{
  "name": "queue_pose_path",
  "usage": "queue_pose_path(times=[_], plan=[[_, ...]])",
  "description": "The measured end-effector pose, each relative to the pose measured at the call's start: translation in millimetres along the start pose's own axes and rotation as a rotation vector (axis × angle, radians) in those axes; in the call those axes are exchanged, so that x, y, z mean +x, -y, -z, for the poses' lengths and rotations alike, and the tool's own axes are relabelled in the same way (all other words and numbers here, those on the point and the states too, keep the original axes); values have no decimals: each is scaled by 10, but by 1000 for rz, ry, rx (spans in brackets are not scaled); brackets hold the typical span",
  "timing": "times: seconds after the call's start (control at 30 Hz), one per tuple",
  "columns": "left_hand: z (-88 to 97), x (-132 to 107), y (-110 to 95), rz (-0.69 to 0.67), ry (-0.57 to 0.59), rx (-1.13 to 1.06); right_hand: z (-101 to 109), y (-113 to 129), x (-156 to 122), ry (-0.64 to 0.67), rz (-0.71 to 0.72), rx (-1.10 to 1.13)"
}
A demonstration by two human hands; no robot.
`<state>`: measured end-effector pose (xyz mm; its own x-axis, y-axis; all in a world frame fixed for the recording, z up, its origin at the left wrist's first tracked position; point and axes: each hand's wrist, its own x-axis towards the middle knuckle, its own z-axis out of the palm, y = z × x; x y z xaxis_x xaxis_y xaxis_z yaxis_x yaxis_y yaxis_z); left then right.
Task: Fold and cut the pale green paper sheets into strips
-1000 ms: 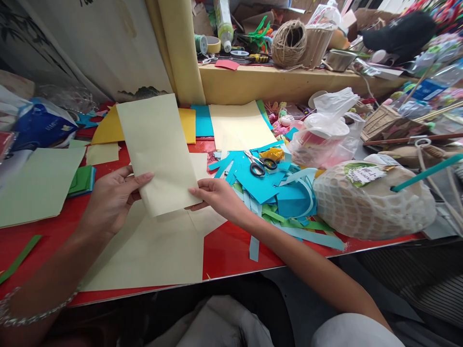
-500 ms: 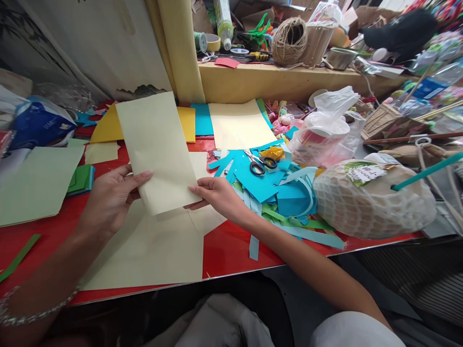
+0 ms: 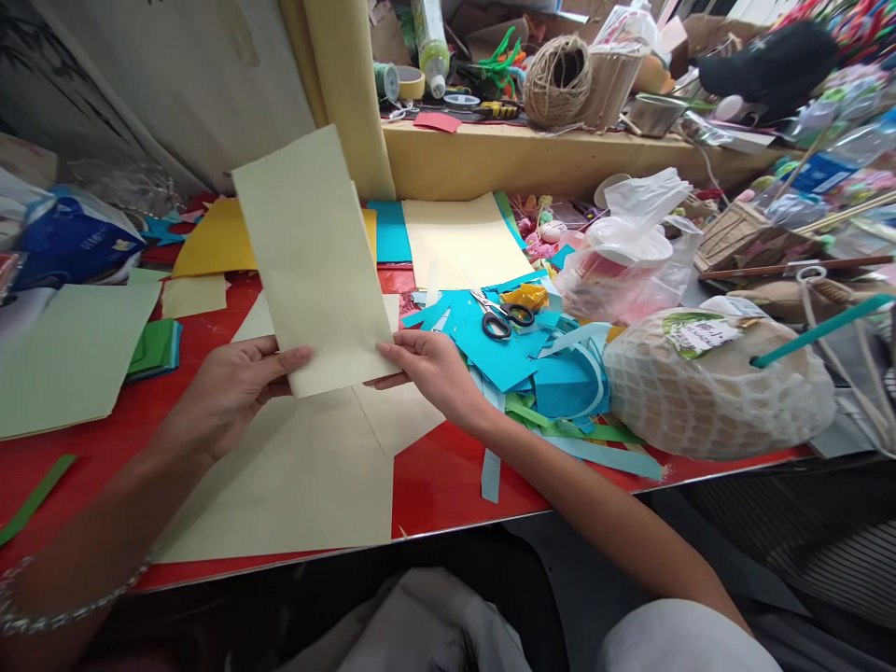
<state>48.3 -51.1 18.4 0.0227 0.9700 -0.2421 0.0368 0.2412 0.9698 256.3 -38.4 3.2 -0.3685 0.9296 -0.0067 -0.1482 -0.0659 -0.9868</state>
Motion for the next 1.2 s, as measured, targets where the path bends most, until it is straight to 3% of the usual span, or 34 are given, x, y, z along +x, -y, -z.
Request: queue_pose_path(times=[0.67, 0.9, 1.2], plan=[[28, 6, -40, 107, 182, 175, 77, 17, 46, -43, 27, -41], [38, -5, -65, 120, 201, 212, 71, 22, 51, -46, 0, -42], [28, 12, -23, 79, 101, 159, 50, 57, 40, -5, -14, -56]])
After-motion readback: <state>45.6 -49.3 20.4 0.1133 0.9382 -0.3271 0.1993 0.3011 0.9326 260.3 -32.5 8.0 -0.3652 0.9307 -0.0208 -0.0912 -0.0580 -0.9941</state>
